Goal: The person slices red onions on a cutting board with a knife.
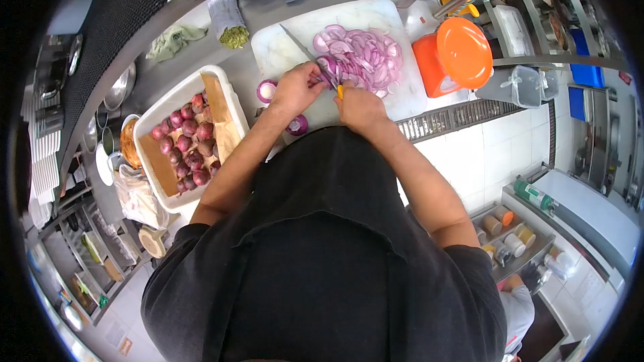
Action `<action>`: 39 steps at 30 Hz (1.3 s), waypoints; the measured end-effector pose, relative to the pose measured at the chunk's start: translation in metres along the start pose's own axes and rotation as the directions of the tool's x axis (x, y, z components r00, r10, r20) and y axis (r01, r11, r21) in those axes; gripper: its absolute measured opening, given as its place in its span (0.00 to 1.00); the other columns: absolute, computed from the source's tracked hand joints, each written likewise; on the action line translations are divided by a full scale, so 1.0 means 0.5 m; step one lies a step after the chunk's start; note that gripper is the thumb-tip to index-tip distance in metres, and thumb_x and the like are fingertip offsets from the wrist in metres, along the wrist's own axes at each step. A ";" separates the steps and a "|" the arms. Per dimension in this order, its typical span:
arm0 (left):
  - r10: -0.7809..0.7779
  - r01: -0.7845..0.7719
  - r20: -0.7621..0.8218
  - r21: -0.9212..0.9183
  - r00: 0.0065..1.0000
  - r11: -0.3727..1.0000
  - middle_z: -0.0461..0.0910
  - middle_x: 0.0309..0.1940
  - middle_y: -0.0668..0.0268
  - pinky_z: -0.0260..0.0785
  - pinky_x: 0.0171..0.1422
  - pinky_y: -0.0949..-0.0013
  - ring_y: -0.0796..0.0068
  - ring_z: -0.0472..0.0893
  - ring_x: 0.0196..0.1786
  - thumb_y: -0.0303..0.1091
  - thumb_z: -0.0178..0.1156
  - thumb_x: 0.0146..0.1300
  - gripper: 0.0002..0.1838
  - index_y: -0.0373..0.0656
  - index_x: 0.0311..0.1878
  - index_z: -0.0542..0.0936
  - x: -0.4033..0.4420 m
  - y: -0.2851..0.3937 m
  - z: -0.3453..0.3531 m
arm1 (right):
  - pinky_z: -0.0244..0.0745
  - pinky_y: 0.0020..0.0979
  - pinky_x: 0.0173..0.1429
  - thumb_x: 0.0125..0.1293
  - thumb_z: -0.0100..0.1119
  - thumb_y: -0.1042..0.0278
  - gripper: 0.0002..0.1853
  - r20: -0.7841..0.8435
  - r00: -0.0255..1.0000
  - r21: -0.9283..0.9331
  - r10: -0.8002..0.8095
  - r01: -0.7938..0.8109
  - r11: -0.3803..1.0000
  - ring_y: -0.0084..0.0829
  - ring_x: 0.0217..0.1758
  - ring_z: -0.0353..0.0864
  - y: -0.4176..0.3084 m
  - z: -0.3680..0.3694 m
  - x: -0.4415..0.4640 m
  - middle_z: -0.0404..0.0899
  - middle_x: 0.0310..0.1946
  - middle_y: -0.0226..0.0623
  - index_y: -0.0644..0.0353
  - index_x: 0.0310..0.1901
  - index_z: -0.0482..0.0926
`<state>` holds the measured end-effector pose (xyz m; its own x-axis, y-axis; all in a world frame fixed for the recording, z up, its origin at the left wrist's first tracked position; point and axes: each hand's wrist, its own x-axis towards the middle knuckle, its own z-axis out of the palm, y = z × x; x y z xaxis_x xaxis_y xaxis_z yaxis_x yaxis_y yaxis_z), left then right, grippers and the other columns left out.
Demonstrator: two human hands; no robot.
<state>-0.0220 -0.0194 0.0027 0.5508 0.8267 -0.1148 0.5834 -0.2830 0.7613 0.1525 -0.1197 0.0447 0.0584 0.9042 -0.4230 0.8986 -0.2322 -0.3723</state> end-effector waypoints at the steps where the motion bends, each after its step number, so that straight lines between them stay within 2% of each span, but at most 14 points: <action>1: 0.005 -0.005 -0.004 0.013 1.000 1.000 0.89 0.40 0.55 0.84 0.51 0.62 0.63 0.92 0.43 0.30 0.75 0.63 0.14 0.37 0.48 0.81 0.006 0.001 0.000 | 0.84 0.53 0.53 0.77 0.60 0.52 0.26 0.010 1.000 -0.026 -0.010 0.010 1.000 0.57 0.48 0.90 -0.006 -0.027 -0.002 0.88 0.41 0.60 0.71 0.59 0.75; 4: -0.010 0.010 -0.003 -0.036 1.000 0.999 0.89 0.40 0.55 0.84 0.51 0.62 0.63 0.92 0.43 0.30 0.75 0.64 0.14 0.37 0.48 0.81 0.004 -0.003 0.003 | 0.83 0.54 0.54 0.77 0.60 0.51 0.27 0.097 0.995 -0.025 0.001 0.001 1.000 0.57 0.49 0.90 -0.024 -0.099 -0.038 0.88 0.41 0.60 0.72 0.60 0.75; 11: -0.011 0.011 0.000 -0.006 1.000 1.000 0.89 0.41 0.54 0.84 0.51 0.60 0.61 0.91 0.44 0.31 0.74 0.64 0.14 0.37 0.48 0.81 -0.001 0.008 -0.003 | 0.83 0.54 0.54 0.77 0.59 0.51 0.27 0.027 0.999 0.063 0.043 -0.045 0.997 0.57 0.49 0.90 -0.008 0.010 0.000 0.88 0.42 0.60 0.72 0.60 0.74; 13: -0.004 0.004 0.006 0.021 1.000 1.000 0.89 0.44 0.54 0.84 0.50 0.60 0.60 0.91 0.43 0.30 0.74 0.64 0.14 0.37 0.49 0.81 0.000 0.009 -0.004 | 0.83 0.54 0.55 0.77 0.60 0.51 0.27 0.044 0.997 0.071 0.058 -0.061 0.996 0.57 0.49 0.90 -0.009 0.012 0.018 0.88 0.43 0.60 0.71 0.60 0.74; 16: 0.049 -0.052 0.044 0.065 0.998 0.997 0.87 0.45 0.54 0.81 0.53 0.53 0.53 0.89 0.45 0.32 0.72 0.63 0.14 0.39 0.49 0.82 -0.004 0.010 -0.004 | 0.82 0.55 0.54 0.77 0.60 0.50 0.26 -0.004 1.000 0.046 0.027 -0.027 0.999 0.59 0.49 0.90 0.002 -0.001 0.015 0.88 0.43 0.59 0.70 0.59 0.75; 19: 0.065 -0.069 0.059 0.055 0.996 0.996 0.86 0.47 0.55 0.81 0.54 0.53 0.53 0.89 0.46 0.32 0.70 0.65 0.13 0.40 0.51 0.84 -0.014 0.015 -0.016 | 0.82 0.55 0.54 0.77 0.60 0.50 0.25 -0.059 0.998 0.085 0.032 -0.026 0.996 0.60 0.49 0.89 -0.003 -0.038 -0.015 0.88 0.42 0.59 0.68 0.59 0.75; 22: -0.057 0.059 -0.061 0.043 0.997 0.997 0.86 0.48 0.56 0.78 0.58 0.52 0.54 0.87 0.50 0.32 0.70 0.65 0.12 0.41 0.50 0.86 -0.005 0.058 -0.063 | 0.81 0.55 0.53 0.77 0.59 0.49 0.25 -0.041 0.999 0.115 0.029 -0.024 0.993 0.60 0.48 0.88 0.012 -0.047 -0.041 0.88 0.41 0.59 0.67 0.58 0.76; 25: 0.311 -0.201 -0.261 0.375 0.914 0.905 0.88 0.49 0.61 0.77 0.59 0.58 0.60 0.86 0.51 0.34 0.72 0.64 0.16 0.43 0.54 0.86 0.036 0.084 -0.095 | 0.80 0.55 0.53 0.77 0.61 0.48 0.24 -0.028 0.994 0.124 -0.103 0.105 0.987 0.60 0.48 0.87 0.045 -0.019 -0.055 0.87 0.40 0.58 0.65 0.56 0.77; 26: 0.297 -0.207 -0.205 0.370 0.932 0.906 0.88 0.51 0.62 0.71 0.66 0.54 0.57 0.84 0.57 0.40 0.72 0.64 0.19 0.46 0.57 0.87 0.053 0.092 -0.096 | 0.79 0.55 0.52 0.76 0.62 0.48 0.23 0.001 0.992 0.134 -0.125 0.124 0.983 0.60 0.48 0.87 0.050 -0.015 -0.059 0.87 0.40 0.58 0.64 0.55 0.77; 29: 0.119 -0.148 0.090 0.497 0.989 0.855 0.87 0.55 0.61 0.69 0.69 0.51 0.55 0.83 0.61 0.49 0.71 0.64 0.24 0.48 0.60 0.86 0.090 0.112 -0.081 | 0.79 0.56 0.51 0.75 0.64 0.48 0.21 0.049 0.983 0.165 -0.178 0.167 0.972 0.60 0.47 0.86 0.062 -0.003 -0.065 0.87 0.39 0.56 0.61 0.52 0.78; 30: 0.065 -0.144 0.167 0.521 0.984 0.841 0.86 0.58 0.59 0.68 0.71 0.49 0.54 0.82 0.63 0.54 0.70 0.63 0.30 0.49 0.65 0.84 0.099 0.109 -0.072 | 0.79 0.55 0.51 0.75 0.65 0.48 0.21 0.038 0.982 0.177 -0.184 0.175 0.969 0.60 0.47 0.86 0.065 0.002 -0.063 0.87 0.39 0.56 0.60 0.51 0.78; 33: -0.048 -0.113 0.257 0.576 0.965 0.810 0.86 0.59 0.58 0.68 0.72 0.50 0.56 0.82 0.66 0.55 0.72 0.61 0.33 0.49 0.66 0.83 0.111 0.108 -0.045 | 0.78 0.55 0.51 0.75 0.65 0.49 0.20 0.013 0.982 0.189 -0.187 0.182 0.965 0.60 0.47 0.86 0.075 0.008 -0.062 0.87 0.39 0.55 0.59 0.51 0.78; 36: -0.111 -0.076 0.265 0.604 0.958 0.793 0.85 0.59 0.56 0.69 0.71 0.49 0.55 0.82 0.65 0.55 0.73 0.59 0.34 0.48 0.65 0.83 0.114 0.113 -0.037 | 0.78 0.55 0.51 0.74 0.65 0.49 0.20 0.009 0.984 0.194 -0.178 0.173 0.966 0.60 0.46 0.86 0.078 0.024 -0.064 0.87 0.38 0.55 0.59 0.51 0.78; 39: -0.022 -0.117 0.232 0.567 0.972 0.816 0.86 0.57 0.57 0.70 0.70 0.50 0.54 0.83 0.63 0.53 0.73 0.57 0.32 0.46 0.62 0.83 0.113 0.104 -0.037 | 0.79 0.56 0.51 0.74 0.65 0.48 0.20 -0.004 0.988 0.165 -0.152 0.150 0.975 0.59 0.46 0.87 0.075 0.031 -0.065 0.87 0.38 0.54 0.58 0.52 0.79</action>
<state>0.0283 0.0217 0.0478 0.6615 0.6971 -0.2765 0.7496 -0.6030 0.2728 0.1777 -0.1632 0.0318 -0.0765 0.9306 -0.3580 0.8127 -0.1498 -0.5631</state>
